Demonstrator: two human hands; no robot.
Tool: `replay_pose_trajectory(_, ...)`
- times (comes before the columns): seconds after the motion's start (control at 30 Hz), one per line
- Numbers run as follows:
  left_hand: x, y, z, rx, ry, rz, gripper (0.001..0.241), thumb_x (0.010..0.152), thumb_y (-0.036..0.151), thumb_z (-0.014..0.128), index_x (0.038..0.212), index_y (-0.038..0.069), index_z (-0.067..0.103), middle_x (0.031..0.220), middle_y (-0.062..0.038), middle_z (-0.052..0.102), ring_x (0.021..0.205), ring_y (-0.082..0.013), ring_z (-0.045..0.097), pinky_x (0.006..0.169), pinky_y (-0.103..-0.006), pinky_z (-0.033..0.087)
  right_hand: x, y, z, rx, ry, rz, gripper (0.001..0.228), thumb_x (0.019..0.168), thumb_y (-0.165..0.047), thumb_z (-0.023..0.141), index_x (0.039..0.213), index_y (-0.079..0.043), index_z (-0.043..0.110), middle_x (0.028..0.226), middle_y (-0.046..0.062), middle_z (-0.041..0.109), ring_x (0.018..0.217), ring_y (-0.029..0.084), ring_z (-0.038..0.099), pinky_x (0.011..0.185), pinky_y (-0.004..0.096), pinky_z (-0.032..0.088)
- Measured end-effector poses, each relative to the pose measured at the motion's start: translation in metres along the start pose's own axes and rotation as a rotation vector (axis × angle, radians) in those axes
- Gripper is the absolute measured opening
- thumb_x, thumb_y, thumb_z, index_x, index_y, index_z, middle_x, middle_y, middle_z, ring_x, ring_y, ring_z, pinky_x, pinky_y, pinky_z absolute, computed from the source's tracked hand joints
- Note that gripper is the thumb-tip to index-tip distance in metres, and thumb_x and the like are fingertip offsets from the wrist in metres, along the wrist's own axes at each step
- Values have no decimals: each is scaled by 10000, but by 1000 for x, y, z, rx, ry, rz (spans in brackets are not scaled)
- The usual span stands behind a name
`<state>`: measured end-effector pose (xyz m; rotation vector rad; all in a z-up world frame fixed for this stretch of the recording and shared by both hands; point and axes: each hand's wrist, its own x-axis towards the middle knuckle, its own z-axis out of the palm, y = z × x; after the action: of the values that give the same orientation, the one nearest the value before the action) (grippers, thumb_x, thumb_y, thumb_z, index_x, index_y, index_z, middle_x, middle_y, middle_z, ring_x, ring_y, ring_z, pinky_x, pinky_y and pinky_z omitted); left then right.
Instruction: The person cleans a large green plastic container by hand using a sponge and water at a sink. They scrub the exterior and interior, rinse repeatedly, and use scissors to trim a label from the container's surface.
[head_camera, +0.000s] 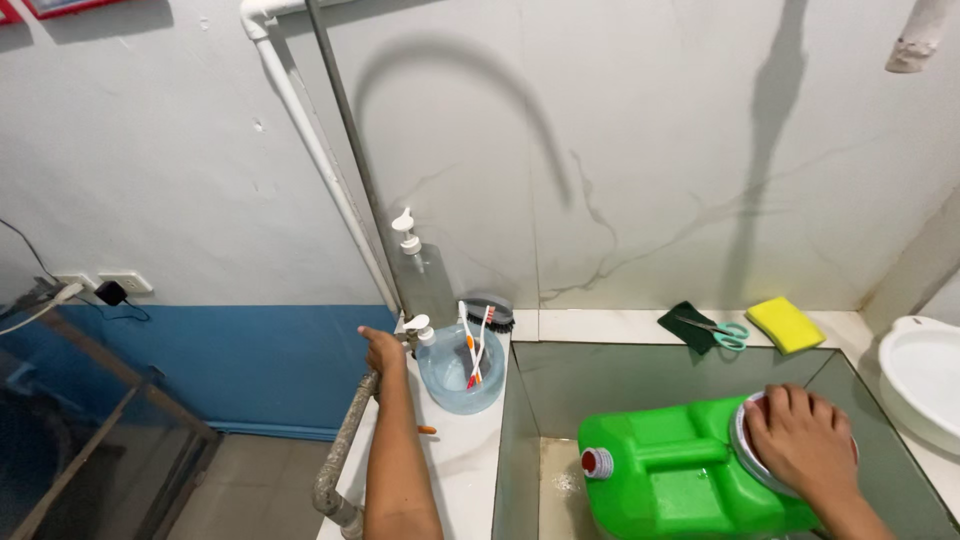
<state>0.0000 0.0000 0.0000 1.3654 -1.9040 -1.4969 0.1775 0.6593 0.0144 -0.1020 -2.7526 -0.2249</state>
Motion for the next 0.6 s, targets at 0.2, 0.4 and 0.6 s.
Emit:
replay_pose_trajectory(0.2, -82, 18, -14, 12, 210, 454, 798, 1051, 580, 268, 1355, -83, 591, 1411, -300, 583, 1354, -467, 482, 1161, -541, 331, 8, -9, -22, 129, 163, -75, 474, 918, -512, 456, 1164, -135, 604, 1259, 92, 633, 1164, 338, 604, 1069, 531, 448)
replay_pose_trajectory(0.4, -357, -64, 52, 185, -671, 1358, 580, 876, 479, 663, 1147, -33, 628, 1120, -286, 678, 1048, -471, 631, 895, -536, 491, 58, -17, 9, 290, 139, -264, 337, 958, -399, 518, 1041, -84, 604, 1040, 140, 657, 1001, 369, 628, 861, 510, 513)
replay_pose_trajectory(0.6, -424, -96, 89, 645, -711, 1164, 428, 925, 389, 728, 1096, 10, 625, 934, -275, 734, 892, -468, 703, 796, -556, 543, 197, -110, 40, 920, -166, -385, 292, 892, -128, 562, 1079, 63, 680, 950, 277, 696, 929, 432, 677, 844, 506, 536)
